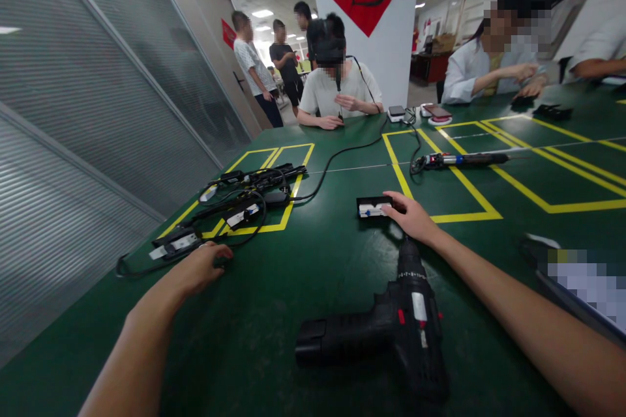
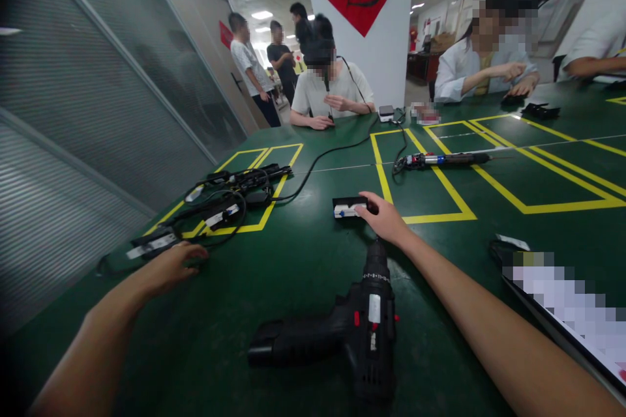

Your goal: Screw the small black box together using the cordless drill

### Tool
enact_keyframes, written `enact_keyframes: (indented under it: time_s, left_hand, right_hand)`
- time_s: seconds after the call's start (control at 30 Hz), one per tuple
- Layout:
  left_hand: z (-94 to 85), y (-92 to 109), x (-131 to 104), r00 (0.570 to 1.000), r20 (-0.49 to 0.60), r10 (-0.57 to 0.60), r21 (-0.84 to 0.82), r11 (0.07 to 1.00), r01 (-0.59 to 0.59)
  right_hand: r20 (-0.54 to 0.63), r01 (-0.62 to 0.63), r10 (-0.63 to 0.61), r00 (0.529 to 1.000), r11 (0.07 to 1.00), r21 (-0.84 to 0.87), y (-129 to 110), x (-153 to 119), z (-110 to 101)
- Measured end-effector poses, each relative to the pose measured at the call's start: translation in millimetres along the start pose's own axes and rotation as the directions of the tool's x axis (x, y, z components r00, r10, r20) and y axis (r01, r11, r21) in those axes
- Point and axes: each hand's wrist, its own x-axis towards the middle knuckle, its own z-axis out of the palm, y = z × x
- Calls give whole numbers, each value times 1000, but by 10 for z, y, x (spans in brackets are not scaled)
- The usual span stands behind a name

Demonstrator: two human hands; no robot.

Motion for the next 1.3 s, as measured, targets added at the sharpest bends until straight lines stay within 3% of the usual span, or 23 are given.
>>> enact_keyframes:
  time_s: [0.1,0.2,0.27,0.4,0.57,0.67,0.73,0.83,1.07,1.17,1.3]
  left_hand:
    - [-69,144,-49,992,-125,27,20,999,-25]
    - [-118,471,-88,965,-247,85,14,996,-84]
    - [-118,791,-93,939,-313,144,-4,988,-153]
    - [-93,1585,-1,853,-379,358,-54,912,-407]
    - [-62,2589,381,694,-513,505,-129,754,-644]
    - [-15,2959,638,638,-574,514,-194,671,-715]
    - [24,3047,749,634,-606,480,-250,642,-725]
    - [80,3016,805,655,-615,440,-326,614,-719]
    - [154,2957,815,705,-527,475,-406,588,-699]
    - [158,2968,827,726,-501,472,-410,609,-679]
    - [102,2937,773,754,-468,460,-390,658,-644]
  right_hand:
    - [4,-1,1,1000,1000,4,-5,0,-5]
    - [24,0,-1,1000,1000,19,-4,-3,-9]
    - [30,16,-17,999,1000,15,-4,-5,-10]
    - [11,79,-79,997,997,6,-18,-10,-12]
    - [13,130,-131,991,991,27,-54,-20,-17]
    - [-15,170,-170,985,985,19,-46,-13,-8]
    - [-39,159,-158,987,986,44,-25,1,6]
    - [-51,110,-104,993,984,137,6,25,20]
    - [-9,21,-19,1000,942,335,38,52,-55]
    - [-29,-76,112,993,824,561,96,71,-78]
    - [-114,-70,269,956,589,805,188,114,-93]
